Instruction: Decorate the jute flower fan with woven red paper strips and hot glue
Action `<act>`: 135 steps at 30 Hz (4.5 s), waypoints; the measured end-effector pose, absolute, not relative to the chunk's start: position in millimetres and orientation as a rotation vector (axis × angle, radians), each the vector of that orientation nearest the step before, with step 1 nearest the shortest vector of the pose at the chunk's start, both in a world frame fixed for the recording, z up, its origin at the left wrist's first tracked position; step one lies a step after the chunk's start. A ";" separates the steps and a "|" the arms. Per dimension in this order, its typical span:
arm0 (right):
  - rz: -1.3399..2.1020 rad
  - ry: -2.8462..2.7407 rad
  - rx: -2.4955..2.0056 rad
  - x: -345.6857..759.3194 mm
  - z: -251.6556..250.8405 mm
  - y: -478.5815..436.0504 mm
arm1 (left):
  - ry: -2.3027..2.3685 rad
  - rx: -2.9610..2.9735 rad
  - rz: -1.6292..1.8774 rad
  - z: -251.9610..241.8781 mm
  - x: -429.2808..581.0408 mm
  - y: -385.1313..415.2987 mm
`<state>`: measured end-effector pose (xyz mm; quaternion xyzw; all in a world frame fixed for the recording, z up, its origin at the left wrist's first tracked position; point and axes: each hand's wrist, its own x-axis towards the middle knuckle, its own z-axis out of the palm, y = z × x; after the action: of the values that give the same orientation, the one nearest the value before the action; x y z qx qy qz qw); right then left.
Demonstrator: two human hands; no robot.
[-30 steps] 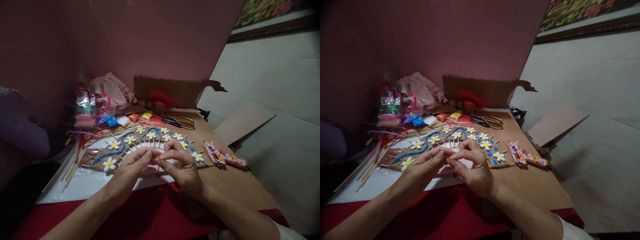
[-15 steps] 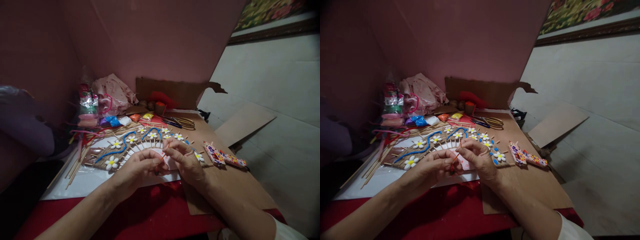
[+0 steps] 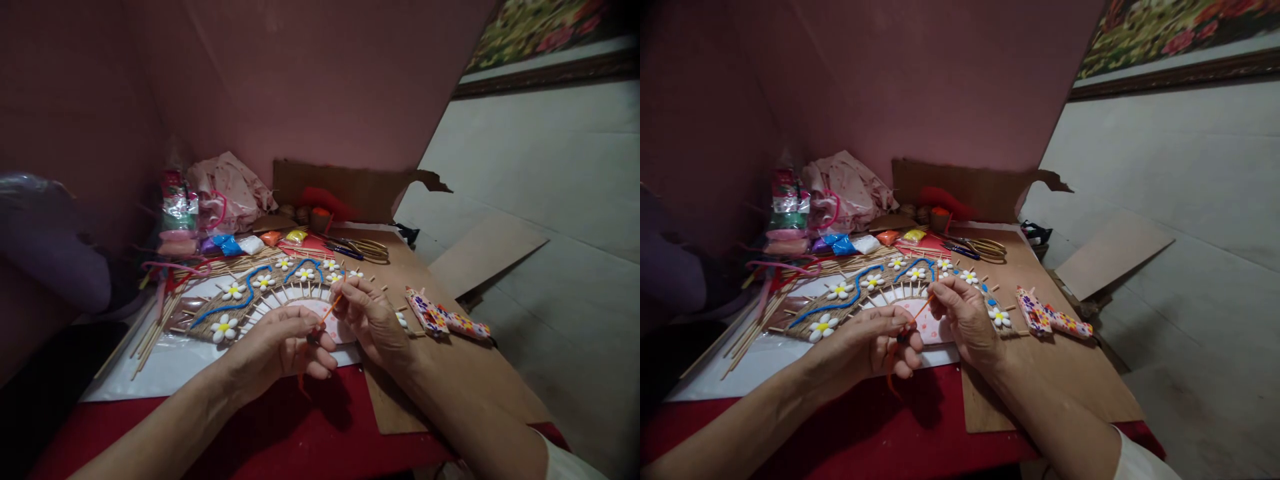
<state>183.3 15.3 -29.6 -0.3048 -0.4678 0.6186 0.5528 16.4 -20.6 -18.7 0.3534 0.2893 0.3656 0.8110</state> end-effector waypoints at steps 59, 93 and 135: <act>1.632 -1.058 -0.458 206.7 1.3 14.8 | 1.088 1.325 0.757 -17.8 13.3 -27.6; 1.730 -1.357 -0.528 189.4 -21.8 7.0 | 0.948 1.060 0.803 -11.8 20.6 -31.8; 0.645 -2.067 -0.776 188.9 -21.9 -3.2 | 0.925 0.910 0.860 -9.5 13.7 -27.8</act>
<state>188.9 -3.2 -21.9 -0.3078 -0.8202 0.2559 0.4087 13.7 -27.8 -9.5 0.4104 0.4173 0.3879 0.7120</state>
